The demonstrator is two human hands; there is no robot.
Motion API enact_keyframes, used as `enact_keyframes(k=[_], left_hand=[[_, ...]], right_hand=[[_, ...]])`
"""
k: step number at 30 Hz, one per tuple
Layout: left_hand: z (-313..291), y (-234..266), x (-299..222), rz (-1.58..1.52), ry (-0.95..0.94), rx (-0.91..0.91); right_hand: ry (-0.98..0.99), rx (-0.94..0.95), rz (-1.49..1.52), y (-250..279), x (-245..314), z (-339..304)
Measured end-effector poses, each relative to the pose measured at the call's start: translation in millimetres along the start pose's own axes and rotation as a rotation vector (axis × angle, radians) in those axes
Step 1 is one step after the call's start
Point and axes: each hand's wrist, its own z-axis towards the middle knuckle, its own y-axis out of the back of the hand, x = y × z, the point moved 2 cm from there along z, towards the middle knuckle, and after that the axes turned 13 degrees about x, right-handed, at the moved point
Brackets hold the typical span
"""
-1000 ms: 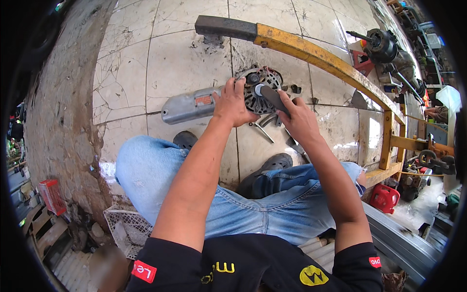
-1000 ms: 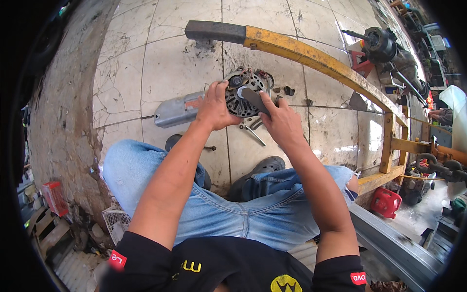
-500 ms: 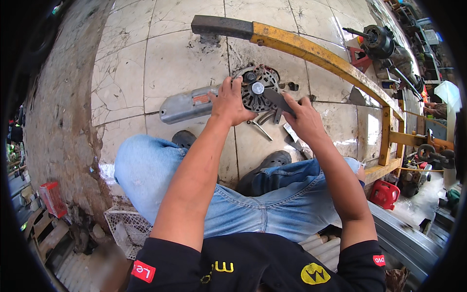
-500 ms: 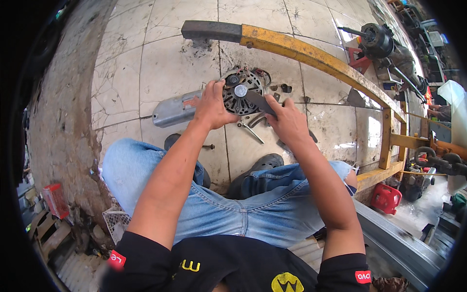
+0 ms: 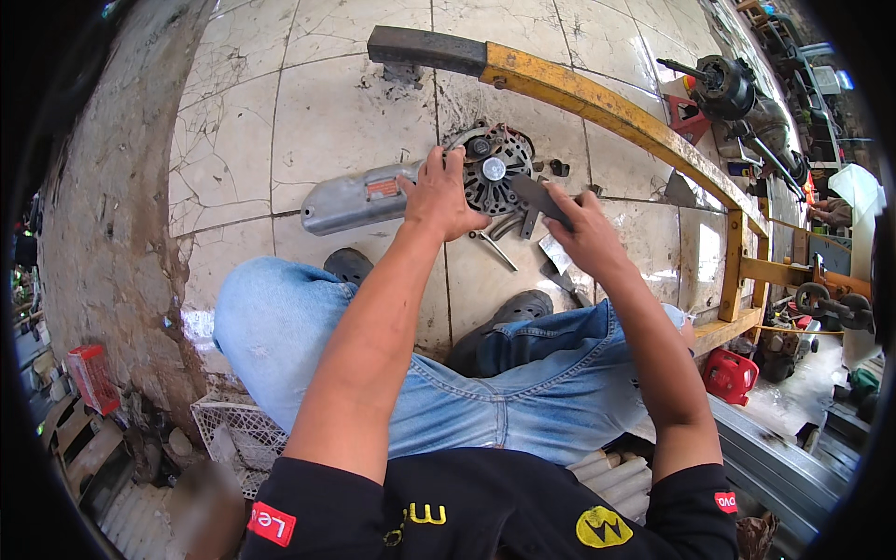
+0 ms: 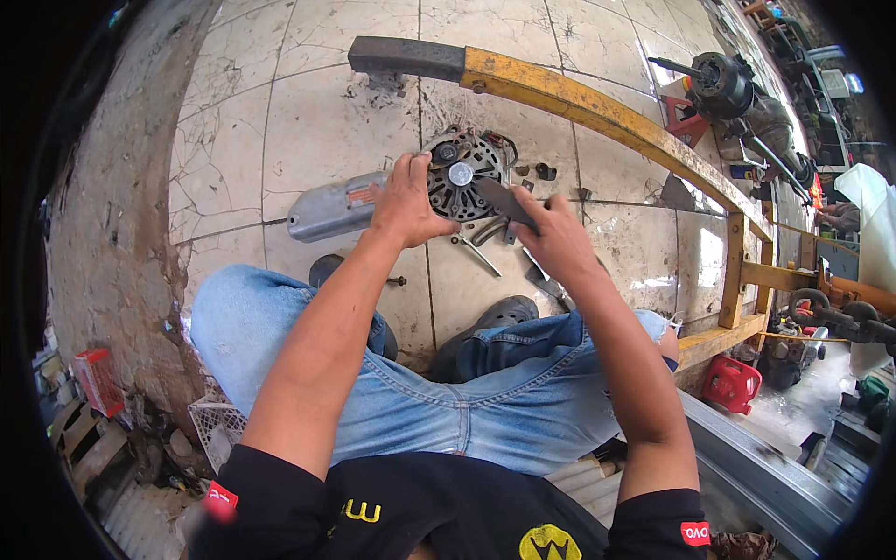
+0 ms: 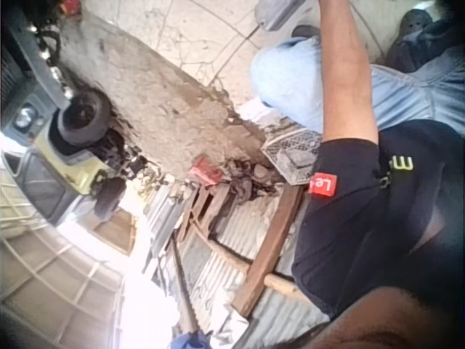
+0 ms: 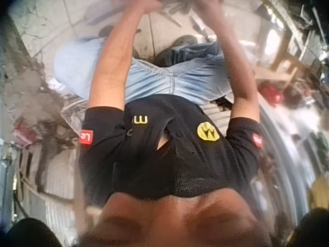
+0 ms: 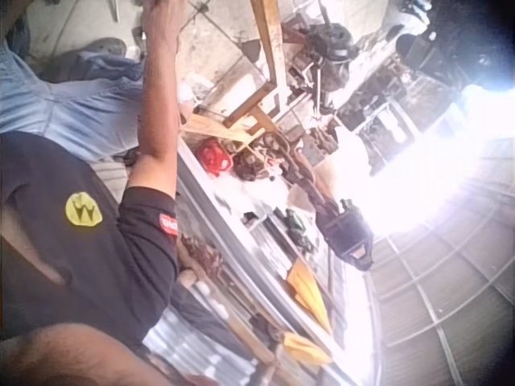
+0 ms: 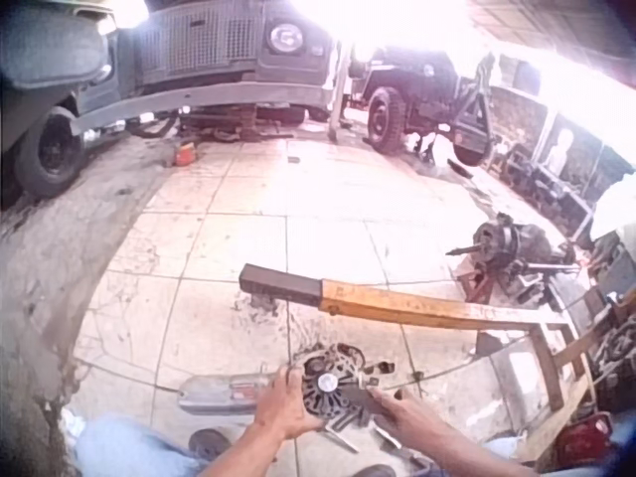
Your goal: The person sits on the floor and uses a screwdriver to adjust components on a disassembled alternator. They then use a hammer to tap parts and a sanding block to clean the surface of the alternator.
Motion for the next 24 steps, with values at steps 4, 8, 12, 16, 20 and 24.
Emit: enact_keyframes(k=[4,8,12,16,20,24], left_hand=[[4,-4,-6,-0.018,-0.022,-0.008],[1,-3,5,-0.002,-0.007,-0.007],[3,-7,2,-0.009,-0.009,-0.02],[6,-10,2,-0.028,-0.026,-0.018],[4,-2,2,0.018,0.015,-0.005],[5,-8,1,0.073,0.018,-0.031]], right_hand=[[0.029,-0.09,-0.036,-5,20,17],[-0.014,0.012,-0.011,2,-2,2],[0.076,-0.057,-0.01,-6,-2,9],[0.097,-0.118,-0.039,-9,11,16],[-0.007,-0.004,-0.136,8,-20,-4],[-0.16,0.012,0.033,17,-52,-25]])
